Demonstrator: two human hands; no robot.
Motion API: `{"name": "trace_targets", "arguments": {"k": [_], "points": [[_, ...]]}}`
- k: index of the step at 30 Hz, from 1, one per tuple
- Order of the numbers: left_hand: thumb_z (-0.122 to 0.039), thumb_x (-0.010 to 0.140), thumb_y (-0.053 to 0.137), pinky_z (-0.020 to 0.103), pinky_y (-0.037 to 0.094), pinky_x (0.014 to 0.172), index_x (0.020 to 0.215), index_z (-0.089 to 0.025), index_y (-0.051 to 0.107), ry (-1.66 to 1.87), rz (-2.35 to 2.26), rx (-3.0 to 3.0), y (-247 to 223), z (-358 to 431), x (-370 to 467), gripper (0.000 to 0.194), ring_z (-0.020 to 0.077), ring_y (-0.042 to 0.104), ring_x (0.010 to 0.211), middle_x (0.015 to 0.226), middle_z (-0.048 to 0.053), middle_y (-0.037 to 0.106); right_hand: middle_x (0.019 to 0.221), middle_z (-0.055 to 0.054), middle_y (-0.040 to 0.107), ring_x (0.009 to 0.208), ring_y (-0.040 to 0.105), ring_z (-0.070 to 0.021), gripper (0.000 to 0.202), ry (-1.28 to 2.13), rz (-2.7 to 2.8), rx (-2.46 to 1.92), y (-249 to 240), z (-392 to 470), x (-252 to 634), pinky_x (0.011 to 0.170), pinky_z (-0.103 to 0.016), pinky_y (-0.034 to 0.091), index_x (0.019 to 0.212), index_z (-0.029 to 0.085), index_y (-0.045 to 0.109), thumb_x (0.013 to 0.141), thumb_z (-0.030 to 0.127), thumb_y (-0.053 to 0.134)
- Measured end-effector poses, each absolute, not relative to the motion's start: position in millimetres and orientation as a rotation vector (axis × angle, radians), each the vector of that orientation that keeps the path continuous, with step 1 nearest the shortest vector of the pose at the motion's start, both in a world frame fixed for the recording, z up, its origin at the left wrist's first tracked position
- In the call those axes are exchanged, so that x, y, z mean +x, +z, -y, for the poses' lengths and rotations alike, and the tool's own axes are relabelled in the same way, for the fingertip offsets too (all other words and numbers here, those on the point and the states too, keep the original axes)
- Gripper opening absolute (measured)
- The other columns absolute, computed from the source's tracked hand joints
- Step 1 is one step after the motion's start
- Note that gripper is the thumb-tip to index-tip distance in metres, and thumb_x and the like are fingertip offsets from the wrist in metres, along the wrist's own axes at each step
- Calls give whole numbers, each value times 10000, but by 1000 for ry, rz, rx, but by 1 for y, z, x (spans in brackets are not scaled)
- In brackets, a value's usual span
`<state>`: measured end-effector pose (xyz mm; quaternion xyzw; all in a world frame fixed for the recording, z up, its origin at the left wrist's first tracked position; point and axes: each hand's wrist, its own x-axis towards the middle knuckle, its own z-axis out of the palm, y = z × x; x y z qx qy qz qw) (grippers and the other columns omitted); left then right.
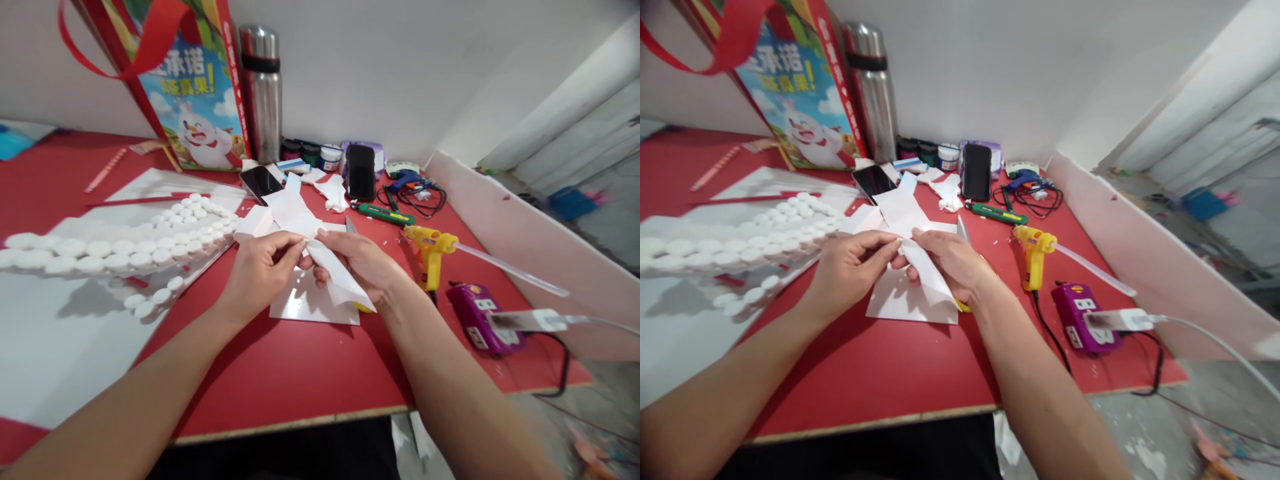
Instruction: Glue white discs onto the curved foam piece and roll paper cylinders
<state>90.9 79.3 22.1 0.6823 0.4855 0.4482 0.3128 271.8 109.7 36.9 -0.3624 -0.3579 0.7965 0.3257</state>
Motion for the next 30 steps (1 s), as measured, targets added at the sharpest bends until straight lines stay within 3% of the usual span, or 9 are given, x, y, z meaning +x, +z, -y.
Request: {"name": "trace_targets", "arguments": {"k": [5,10,14,18,22,30], "points": [[-276,944,625,240,539,726,881,-174,767,1179,-1215,1660,22,-79,92,186,153,691,761,791,33,758,710,-34,698,502,482,-62,220,2104,928,-888,35,-108,272,497,-200,469,818,135,652,825,285,812],[-238,911,641,219,489,570,861,-167,759,1171,-1256,1509,22,-81,93,146,118,621,602,706,20,720,747,-40,728,542,514,-78,327,1974,1073,-936,35,-108,270,543,-237,479,814,151,633,738,343,887],[-227,909,628,222,492,568,849,-161,755,1205,-1294,1503,22,-79,96,155,110,607,569,706,21,731,710,-33,732,529,550,-95,381,1800,1210,-1052,39,-106,266,546,-262,479,781,163,617,690,400,902],[-254,930,625,239,527,644,874,-168,761,1245,-1317,1658,19,-75,98,171,148,690,681,767,35,770,623,-12,695,500,557,-100,295,1650,1229,-1114,38,-103,260,487,-242,430,715,167,607,702,319,859],[-265,956,607,229,491,597,862,-176,765,1237,-1322,1800,14,-74,100,205,134,679,643,752,20,764,576,14,657,519,577,-100,166,1449,1283,-1135,32,-101,258,471,-215,394,702,170,607,737,180,769],[-270,949,619,238,536,657,901,-178,754,1259,-1363,1755,16,-76,97,170,155,715,708,780,23,783,686,-51,745,492,605,-103,284,1674,1226,-1070,41,-103,264,508,-240,481,754,152,636,717,338,848]]}}
